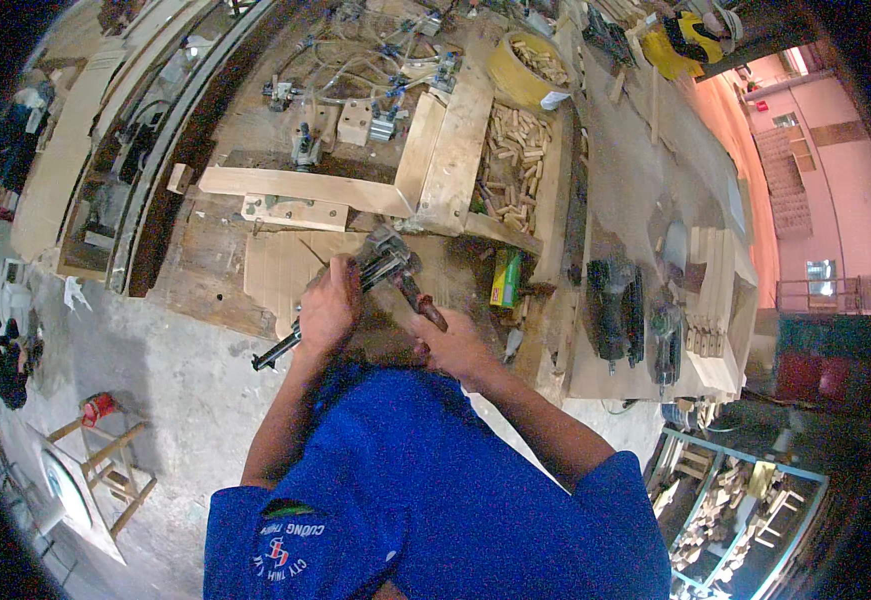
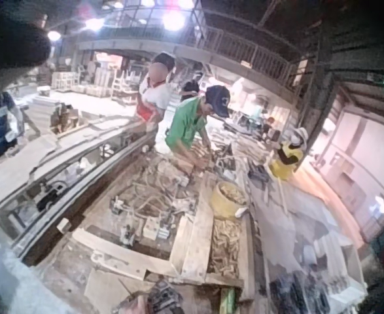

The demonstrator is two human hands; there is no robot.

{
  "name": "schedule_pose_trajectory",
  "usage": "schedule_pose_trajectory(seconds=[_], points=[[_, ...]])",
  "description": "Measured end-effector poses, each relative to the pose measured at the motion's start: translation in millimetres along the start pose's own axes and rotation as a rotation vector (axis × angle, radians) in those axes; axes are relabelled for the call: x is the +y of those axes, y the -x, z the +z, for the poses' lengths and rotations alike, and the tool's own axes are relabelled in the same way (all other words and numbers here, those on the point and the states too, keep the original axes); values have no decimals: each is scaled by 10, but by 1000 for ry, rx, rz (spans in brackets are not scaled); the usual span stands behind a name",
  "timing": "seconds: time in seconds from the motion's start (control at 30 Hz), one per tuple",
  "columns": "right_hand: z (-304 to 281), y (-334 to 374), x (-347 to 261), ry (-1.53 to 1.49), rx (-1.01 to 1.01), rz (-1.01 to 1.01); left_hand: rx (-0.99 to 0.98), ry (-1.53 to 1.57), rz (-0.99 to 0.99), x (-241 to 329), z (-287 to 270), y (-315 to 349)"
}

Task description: The person assembles a pneumatic nail gun by inserting a strip of nails into the magazine, attaching the body, and connecting an air hose. The person then tests the tool by firing nails into a wooden workbench.

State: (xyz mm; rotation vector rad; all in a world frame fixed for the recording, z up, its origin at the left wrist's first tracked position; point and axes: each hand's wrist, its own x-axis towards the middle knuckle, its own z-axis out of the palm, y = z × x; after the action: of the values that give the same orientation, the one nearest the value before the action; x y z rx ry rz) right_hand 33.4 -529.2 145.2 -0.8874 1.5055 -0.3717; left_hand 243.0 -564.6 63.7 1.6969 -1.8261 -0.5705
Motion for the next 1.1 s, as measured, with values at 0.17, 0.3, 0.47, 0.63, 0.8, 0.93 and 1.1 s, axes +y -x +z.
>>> schedule_pose_trajectory(seconds=[0.17, 0.3, 0.47, 0.63, 0.8, 0.93, 1.1], points=[[-185, -198, 250, 291, 14, -182, -35, 25, -85, 16, -91, -94], [-173, -236, 246, 241, 26, -206, -94, -30, -211, 16, -188, -235], [-157, -269, 300, 254, 54, -283, -39, 4, -176, -174, -332, -454], [-111, -364, 376, 196, 70, -283, -37, -13, -74, -351, -338, -479], [-200, -479, 483, 204, 176, -297, -140, 16, 34, -407, -309, -590], [-344, -778, 665, 299, 269, -278, -52, 36, -10, -673, -244, -805], [-472, -837, 771, 603, 476, -250, -20, 171, -181, -932, -451, -843]])
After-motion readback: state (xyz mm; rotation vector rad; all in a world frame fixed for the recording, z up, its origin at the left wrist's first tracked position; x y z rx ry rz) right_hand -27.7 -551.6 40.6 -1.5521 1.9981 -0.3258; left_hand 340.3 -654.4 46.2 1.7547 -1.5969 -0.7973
